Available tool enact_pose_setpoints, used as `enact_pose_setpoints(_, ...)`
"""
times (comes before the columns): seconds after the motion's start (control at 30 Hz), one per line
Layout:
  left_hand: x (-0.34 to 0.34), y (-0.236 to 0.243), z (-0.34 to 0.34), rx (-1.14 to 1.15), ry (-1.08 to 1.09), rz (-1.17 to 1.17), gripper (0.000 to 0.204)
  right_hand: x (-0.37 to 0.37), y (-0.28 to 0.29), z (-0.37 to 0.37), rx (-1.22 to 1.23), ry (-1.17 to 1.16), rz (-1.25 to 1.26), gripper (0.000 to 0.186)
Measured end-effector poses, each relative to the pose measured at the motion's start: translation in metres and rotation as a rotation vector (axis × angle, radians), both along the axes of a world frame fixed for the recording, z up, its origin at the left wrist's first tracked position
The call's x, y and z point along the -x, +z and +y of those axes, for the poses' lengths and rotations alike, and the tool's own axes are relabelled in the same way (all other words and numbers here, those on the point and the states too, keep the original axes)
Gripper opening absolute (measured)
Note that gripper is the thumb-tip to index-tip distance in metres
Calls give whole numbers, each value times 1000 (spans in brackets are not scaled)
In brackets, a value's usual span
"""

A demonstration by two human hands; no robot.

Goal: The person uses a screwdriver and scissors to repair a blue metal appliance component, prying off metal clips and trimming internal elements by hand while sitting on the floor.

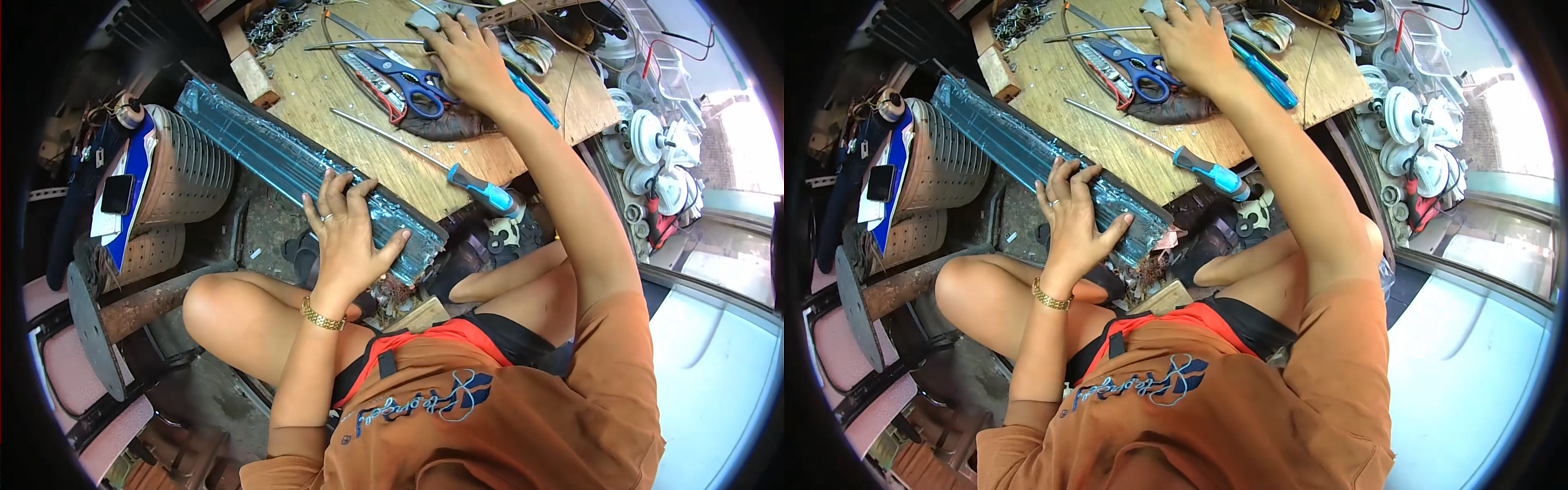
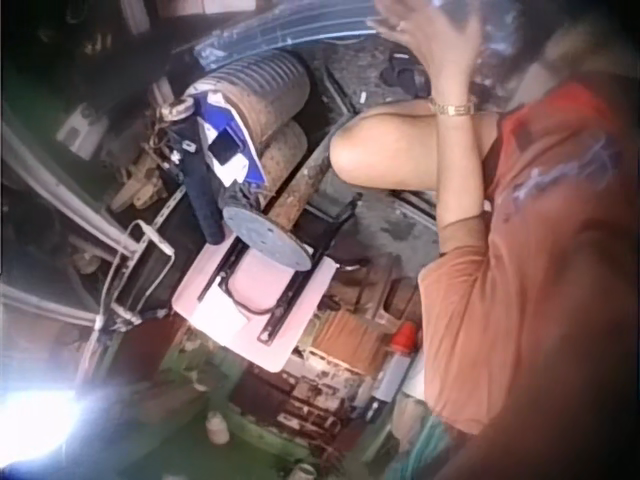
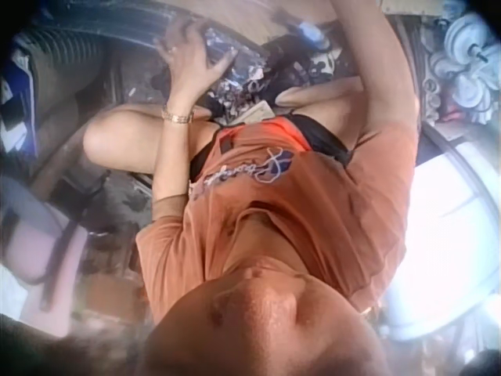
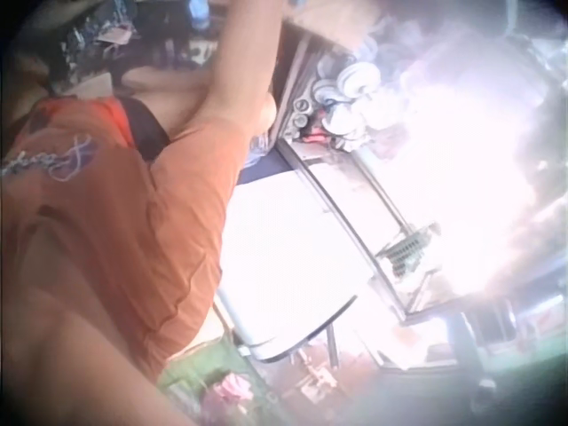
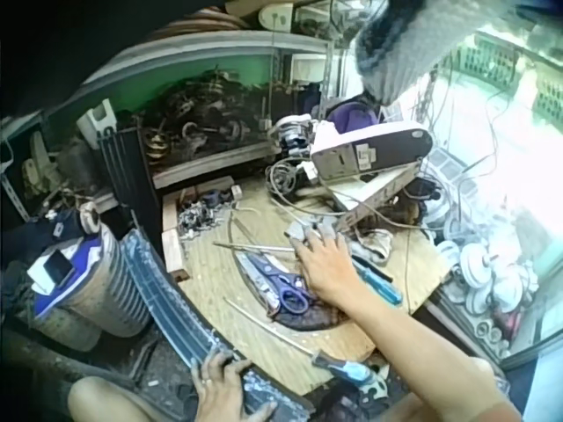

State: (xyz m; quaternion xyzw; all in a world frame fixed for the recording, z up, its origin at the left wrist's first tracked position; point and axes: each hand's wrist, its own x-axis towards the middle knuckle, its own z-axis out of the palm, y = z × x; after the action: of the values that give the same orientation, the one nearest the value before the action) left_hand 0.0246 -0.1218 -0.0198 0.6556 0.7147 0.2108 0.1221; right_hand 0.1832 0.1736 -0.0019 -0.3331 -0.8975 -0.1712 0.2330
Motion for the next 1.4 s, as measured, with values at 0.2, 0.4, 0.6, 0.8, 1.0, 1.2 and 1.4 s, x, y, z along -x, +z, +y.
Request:
enact_pose_setpoints(0.2,-3,1,-3,-15,39,37,96,12,11,-7,-20,70,46,35)
enact_pose_setpoints(0.4,-10,2,1,-27,74,43,103,-8,4,-57,375,201,20,21)
enact_pose_setpoints(0.6,-4,-5,-1,-57,19,63,101,14,-20,-30,385,28,39,56)
enact_pose_setpoints(0.8,-4,-4,-2,-41,18,33,103,29,-11,-12,619,26,-43,66)
enact_pose_setpoints(1.0,-2,-6,-6,-79,24,29,104,14,-10,-31,608,81,163,60)
enact_pose_setpoints(1.2,1,-6,-9,-49,31,35,104,0,51,-31,813,-49,-45,58)
enact_pose_setpoints(1.4,-4,-6,-3,-97,22,-10,104,-124,74,-112,1011,-22,460,41)
